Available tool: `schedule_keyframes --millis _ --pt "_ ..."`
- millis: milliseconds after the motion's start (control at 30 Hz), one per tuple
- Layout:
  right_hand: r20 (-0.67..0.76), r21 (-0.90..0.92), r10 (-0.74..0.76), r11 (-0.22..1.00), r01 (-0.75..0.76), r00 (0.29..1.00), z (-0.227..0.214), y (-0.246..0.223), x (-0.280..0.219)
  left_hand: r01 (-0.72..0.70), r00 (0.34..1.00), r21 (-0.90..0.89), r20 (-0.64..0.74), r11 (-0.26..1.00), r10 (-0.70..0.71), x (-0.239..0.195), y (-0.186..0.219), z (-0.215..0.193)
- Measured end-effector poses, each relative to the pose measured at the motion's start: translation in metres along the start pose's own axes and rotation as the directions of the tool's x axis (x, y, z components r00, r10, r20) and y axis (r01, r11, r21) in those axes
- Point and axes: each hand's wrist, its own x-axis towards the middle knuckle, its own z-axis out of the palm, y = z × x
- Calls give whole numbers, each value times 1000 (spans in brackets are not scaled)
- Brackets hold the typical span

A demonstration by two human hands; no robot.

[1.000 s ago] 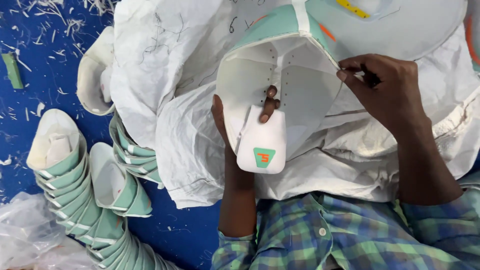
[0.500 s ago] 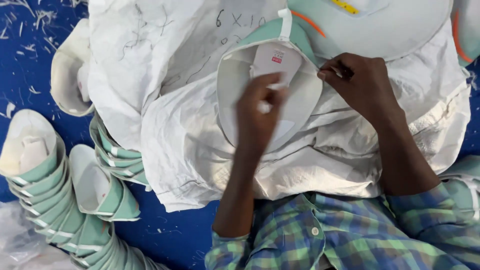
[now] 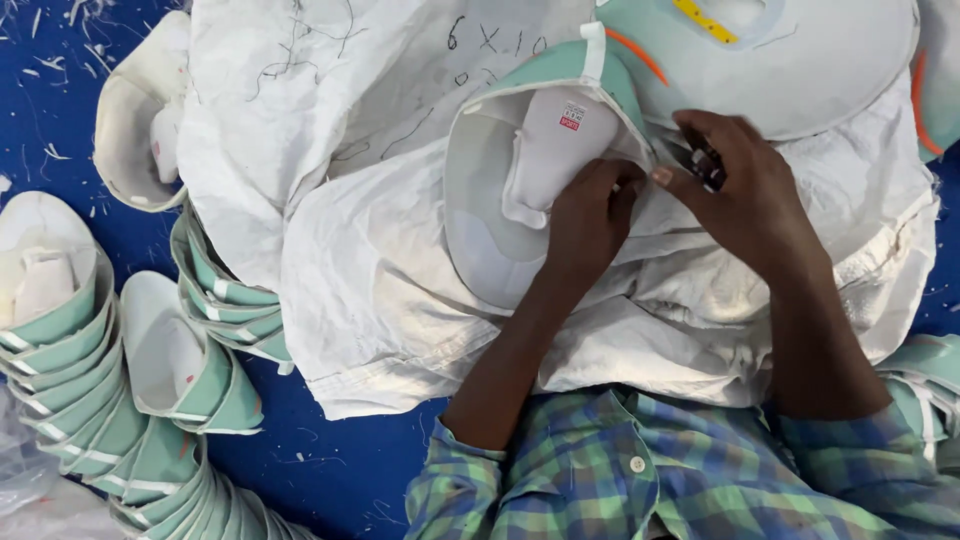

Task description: The person trims excess material and threads from shoe upper components using a thread snipper.

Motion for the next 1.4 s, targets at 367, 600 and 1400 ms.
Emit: schedule_keyframes --millis 367,600,1400 --pt "95 -471 -280 833 291 955 4 8 -28 169 986 -175 19 970 -168 -2 18 -9" --pt "56 -435 -259 863 257 964 15 17 -28 90 995 -116 54 989 -84 -5 22 -12" --pt "177 607 364 691 -392 915 -11 65 -24 145 856 -230 -458 962 -238 50 -64 -194"
